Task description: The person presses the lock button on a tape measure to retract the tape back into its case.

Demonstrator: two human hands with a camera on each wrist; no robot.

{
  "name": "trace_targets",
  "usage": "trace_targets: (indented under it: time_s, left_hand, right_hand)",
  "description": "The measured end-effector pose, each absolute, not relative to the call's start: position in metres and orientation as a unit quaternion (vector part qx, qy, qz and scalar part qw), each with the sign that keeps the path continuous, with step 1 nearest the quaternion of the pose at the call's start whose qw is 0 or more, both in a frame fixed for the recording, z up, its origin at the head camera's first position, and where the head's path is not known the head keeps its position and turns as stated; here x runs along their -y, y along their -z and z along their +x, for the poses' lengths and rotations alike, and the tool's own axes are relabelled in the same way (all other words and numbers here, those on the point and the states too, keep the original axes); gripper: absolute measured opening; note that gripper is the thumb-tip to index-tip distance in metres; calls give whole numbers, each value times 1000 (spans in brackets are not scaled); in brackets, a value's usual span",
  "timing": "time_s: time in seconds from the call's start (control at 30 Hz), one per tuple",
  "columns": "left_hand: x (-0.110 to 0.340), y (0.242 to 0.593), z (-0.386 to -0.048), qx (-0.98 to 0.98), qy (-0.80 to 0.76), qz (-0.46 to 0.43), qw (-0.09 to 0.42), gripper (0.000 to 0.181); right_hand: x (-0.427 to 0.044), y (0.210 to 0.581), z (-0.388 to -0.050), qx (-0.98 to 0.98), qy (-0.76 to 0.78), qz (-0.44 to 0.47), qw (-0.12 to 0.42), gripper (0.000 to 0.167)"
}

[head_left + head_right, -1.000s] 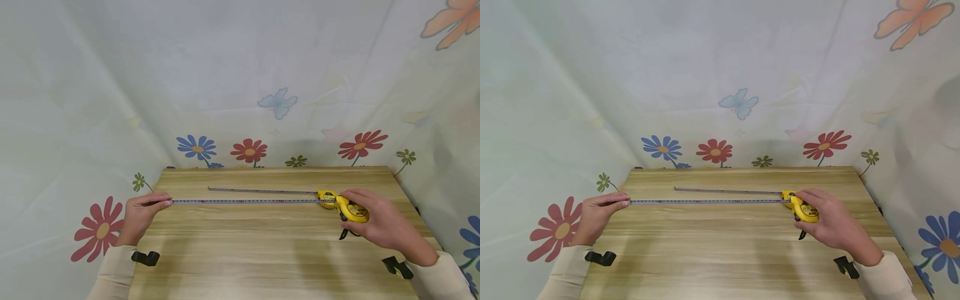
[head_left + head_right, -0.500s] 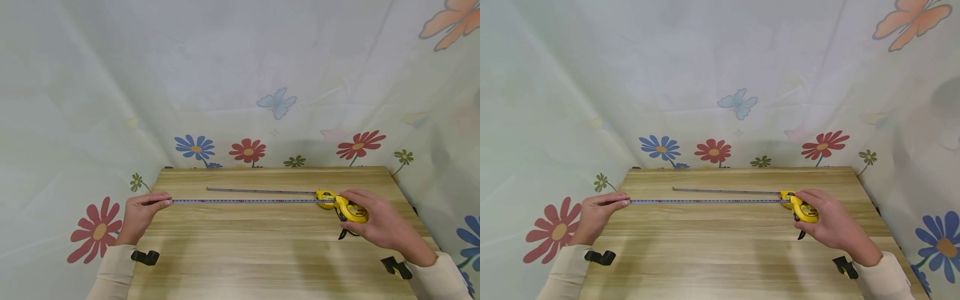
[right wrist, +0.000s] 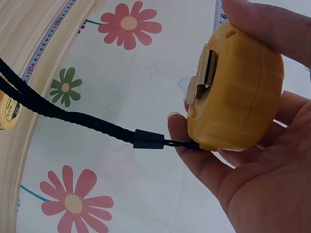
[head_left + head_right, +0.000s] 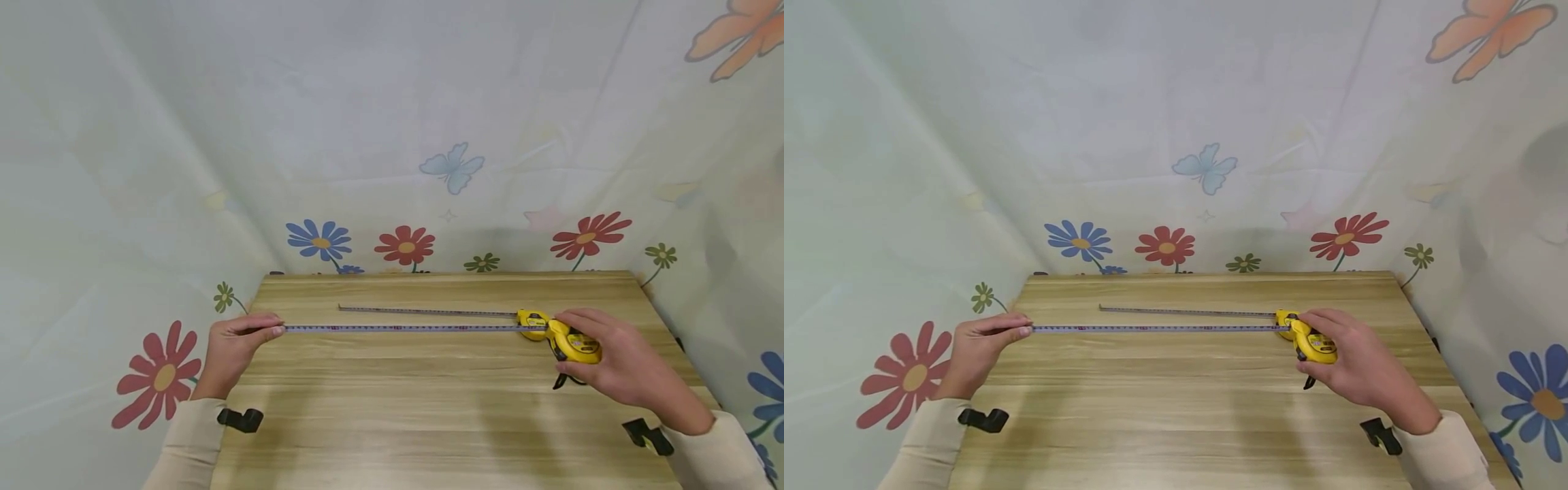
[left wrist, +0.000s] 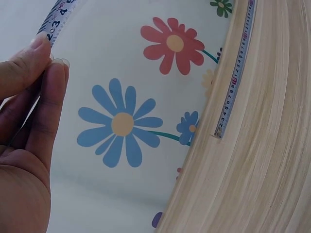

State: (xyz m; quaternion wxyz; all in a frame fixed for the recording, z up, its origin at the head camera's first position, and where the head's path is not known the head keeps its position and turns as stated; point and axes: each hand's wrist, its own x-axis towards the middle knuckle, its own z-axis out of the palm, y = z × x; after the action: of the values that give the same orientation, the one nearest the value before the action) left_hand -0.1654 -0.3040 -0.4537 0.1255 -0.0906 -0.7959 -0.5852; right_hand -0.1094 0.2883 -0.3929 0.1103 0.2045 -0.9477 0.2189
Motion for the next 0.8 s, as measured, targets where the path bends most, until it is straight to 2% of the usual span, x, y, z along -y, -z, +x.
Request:
trace_targets:
  time_s: [0.8]
  left_hand:
    - [303,453,-165,791,593,-89,122,15]
  right_hand:
    - [-287,392,-109,946,-219,209,114,66]
